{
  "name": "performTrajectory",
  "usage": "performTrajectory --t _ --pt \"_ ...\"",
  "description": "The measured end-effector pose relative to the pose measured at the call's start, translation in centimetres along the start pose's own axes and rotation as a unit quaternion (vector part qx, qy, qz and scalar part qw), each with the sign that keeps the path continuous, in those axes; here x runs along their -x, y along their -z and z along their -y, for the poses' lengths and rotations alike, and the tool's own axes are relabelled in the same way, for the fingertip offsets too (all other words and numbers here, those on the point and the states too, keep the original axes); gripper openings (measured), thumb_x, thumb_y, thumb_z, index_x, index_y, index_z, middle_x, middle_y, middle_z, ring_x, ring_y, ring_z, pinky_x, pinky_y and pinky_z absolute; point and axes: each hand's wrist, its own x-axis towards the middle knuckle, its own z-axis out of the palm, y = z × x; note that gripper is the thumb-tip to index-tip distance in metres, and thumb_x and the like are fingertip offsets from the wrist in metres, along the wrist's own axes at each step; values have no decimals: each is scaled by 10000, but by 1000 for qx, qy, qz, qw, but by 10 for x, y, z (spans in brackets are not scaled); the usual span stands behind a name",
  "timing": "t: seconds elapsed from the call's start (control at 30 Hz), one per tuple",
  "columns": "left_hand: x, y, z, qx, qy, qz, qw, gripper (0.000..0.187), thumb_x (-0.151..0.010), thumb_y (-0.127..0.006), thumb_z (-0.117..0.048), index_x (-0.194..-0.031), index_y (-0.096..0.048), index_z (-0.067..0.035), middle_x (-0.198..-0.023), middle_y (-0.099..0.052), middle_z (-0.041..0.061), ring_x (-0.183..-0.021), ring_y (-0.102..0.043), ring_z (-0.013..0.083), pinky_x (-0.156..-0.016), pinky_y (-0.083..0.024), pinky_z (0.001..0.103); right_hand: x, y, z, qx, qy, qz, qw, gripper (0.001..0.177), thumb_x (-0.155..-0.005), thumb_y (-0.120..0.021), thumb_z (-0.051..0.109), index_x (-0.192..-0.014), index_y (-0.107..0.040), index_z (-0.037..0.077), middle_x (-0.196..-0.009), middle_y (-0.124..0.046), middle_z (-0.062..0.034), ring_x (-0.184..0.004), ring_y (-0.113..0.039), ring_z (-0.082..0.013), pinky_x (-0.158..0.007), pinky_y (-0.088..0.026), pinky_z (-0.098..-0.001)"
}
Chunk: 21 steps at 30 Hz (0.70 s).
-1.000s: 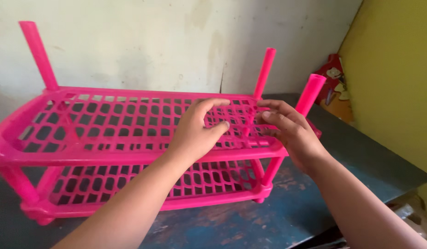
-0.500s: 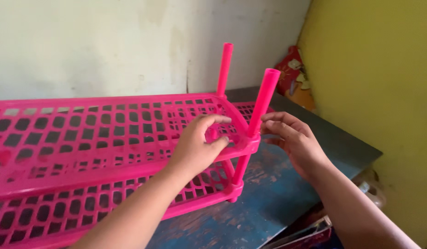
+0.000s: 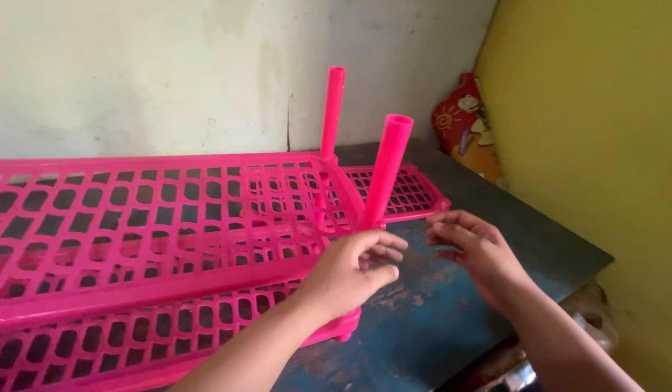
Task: The person assembles a pink plastic two-tier dish rack by inserting four cylindrical legs into the corner sockets of the top and bottom trays. The person aligns each leg and pushes it into place, completing the assembly of the rack.
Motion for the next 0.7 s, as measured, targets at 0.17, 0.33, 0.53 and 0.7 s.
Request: performTrajectory --t 0.17,0.33,0.53,0.7 --pt "-28 -44 13 4 40 -7 999 395 -822 -721 -146 -1216 -711 -130 -1107 -784 7 -1068 -725 127 -918 -527 310 -37 41 -22 26 -32 56 998 255 -944 -615 172 -1159 -688 54 -996 -705 -52 -994 -668 -166 -886 -521 -344" --pt "-63 -90 36 18 43 -54 997 405 -836 -720 -155 -1240 -701 -143 -1125 -782 17 -1092 -717 150 -924 -536 331 -77 82 -44 48 -48 104 992 287 -935 -622 194 -1193 -683 86 -1021 -707 -44 -1003 -668 -169 -882 -511 -351" --pt "-101 -120 69 -22 57 -133 989 511 -801 -741 -146 -1302 -640 -152 -1267 -727 45 -1180 -674 189 -917 -531 377 -124 104 -76 91 -66 144 983 374 -901 -649 243 -1256 -682 128 -1048 -709 -28 -1016 -656 -163 -881 -516 -344" --pt "-127 -125 94 -124 81 -215 965 656 -802 -736 -189 -1420 -521 -134 -1383 -642 81 -1217 -636 264 -918 -528 386 -173 104 -109 132 -79 173 973 417 -890 -652 269 -1294 -674 168 -1067 -702 -23 -1029 -649 -160 -858 -526 -345"
